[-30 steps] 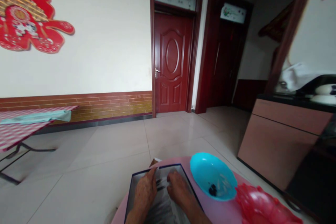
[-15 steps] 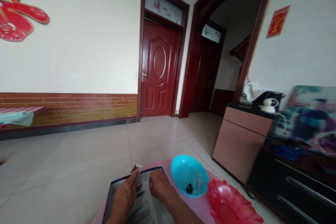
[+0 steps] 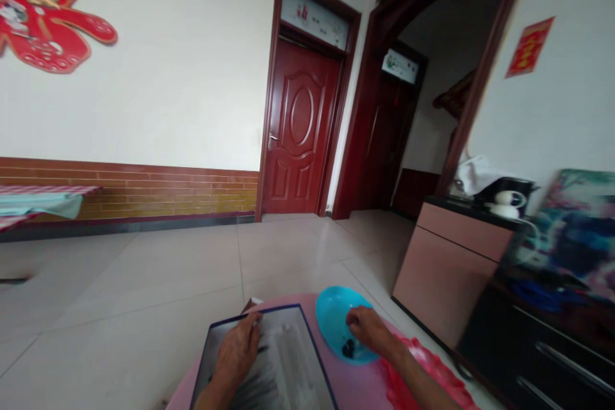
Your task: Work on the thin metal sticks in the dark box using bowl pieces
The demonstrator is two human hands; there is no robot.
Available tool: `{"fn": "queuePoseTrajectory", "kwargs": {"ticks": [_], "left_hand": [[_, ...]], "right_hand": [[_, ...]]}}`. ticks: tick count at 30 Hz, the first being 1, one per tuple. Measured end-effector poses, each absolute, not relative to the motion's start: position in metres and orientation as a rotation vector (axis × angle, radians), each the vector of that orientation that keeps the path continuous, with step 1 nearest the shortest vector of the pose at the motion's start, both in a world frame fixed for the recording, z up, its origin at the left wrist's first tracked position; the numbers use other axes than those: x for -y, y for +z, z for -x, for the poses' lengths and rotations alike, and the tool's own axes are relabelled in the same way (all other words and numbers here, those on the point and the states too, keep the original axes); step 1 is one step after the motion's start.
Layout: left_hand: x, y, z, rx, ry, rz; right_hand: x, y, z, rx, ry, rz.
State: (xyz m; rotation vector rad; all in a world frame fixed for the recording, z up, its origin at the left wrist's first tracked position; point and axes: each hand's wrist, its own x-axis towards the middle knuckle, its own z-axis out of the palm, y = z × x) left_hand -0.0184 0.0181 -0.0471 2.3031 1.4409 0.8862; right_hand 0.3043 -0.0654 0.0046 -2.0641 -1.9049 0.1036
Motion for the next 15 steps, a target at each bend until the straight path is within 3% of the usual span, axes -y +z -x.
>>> {"fn": "queuePoseTrajectory", "kwargs": {"ticks": [6,15], "left_hand": [[-0.016,-0.040,0.021,-1.377,0.772,-2.292],[-0.025,-0.055,0.024,-1.340,1.097,-2.293]], "right_hand": [[0.073,-0.007,-0.319,1.866,0.155,2.101],[0.068,-0.022,-0.313,1.820,0.184,2.142]]}}
